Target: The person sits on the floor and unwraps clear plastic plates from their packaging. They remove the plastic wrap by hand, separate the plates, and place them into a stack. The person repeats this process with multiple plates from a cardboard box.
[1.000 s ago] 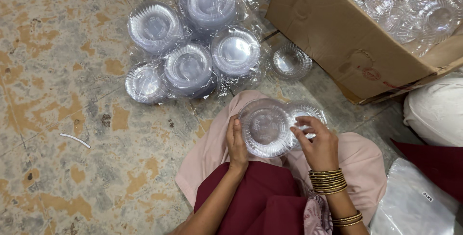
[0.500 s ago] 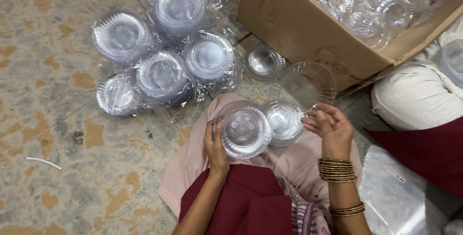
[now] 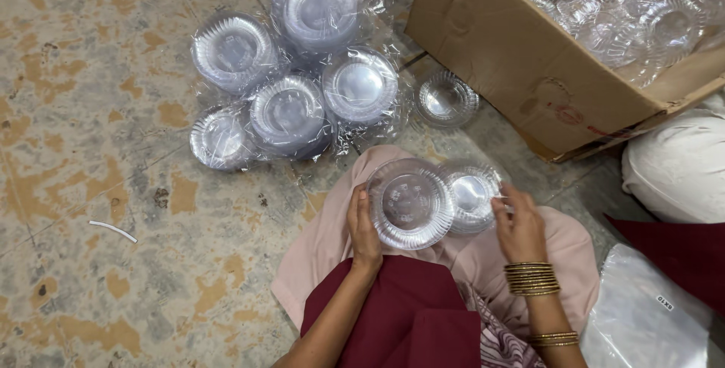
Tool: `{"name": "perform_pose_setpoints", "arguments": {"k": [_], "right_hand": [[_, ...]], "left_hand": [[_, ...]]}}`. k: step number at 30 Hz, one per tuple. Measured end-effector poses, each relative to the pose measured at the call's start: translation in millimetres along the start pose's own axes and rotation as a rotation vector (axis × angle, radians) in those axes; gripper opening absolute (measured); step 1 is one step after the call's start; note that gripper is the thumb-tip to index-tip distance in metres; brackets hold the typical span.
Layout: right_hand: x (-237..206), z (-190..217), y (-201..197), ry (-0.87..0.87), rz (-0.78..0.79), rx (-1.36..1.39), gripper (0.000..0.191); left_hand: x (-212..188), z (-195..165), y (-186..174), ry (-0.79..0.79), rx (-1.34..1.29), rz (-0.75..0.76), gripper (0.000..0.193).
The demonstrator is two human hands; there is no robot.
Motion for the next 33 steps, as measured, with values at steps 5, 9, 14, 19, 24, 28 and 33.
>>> {"name": "perform_pose_setpoints", "arguments": {"k": [5, 9, 14, 19, 24, 28, 33], "right_hand": [[0, 77, 1, 0.095, 0.163, 0.278, 0.03], [3, 111, -10, 0.031, 0.096, 0.212, 0.027], [-5, 117, -17, -0.119, 0.002, 0.2, 0.026], [1, 87, -3, 0.255, 0.146, 0.558, 0.026], [6, 63, -26, 0.296, -0.015, 0.889, 0.033], [3, 46, -51, 0.251, -0.175, 0.926, 0.032], [1, 8, -54, 0.255, -0.243, 0.9, 0.027]], "left_hand": [[-2, -1, 2, 0.02, 0.033, 0.026, 0.051], [-2, -5, 1, 0.047, 0.053, 0.013, 0.05], [-1, -2, 2, 0.032, 0.022, 0.005, 0.05], [-2, 0, 0, 0.025, 0.059, 0.0, 0.049], [2, 3, 0, -0.051, -0.071, -0.018, 0.049], [2, 3, 1, -0.044, -0.082, -0.003, 0.047], [-1, 4, 0, -0.061, -0.11, -0.01, 0.047]]}}
Point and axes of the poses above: each hand's wrist, its own x-axis towards the middle knuckle, its own y-axis out of the palm, z = x × y, the point moved 4 cm from there along x, towards the middle knuckle, and after that the axes turned 5 degrees about z, right-handed, at the moved point
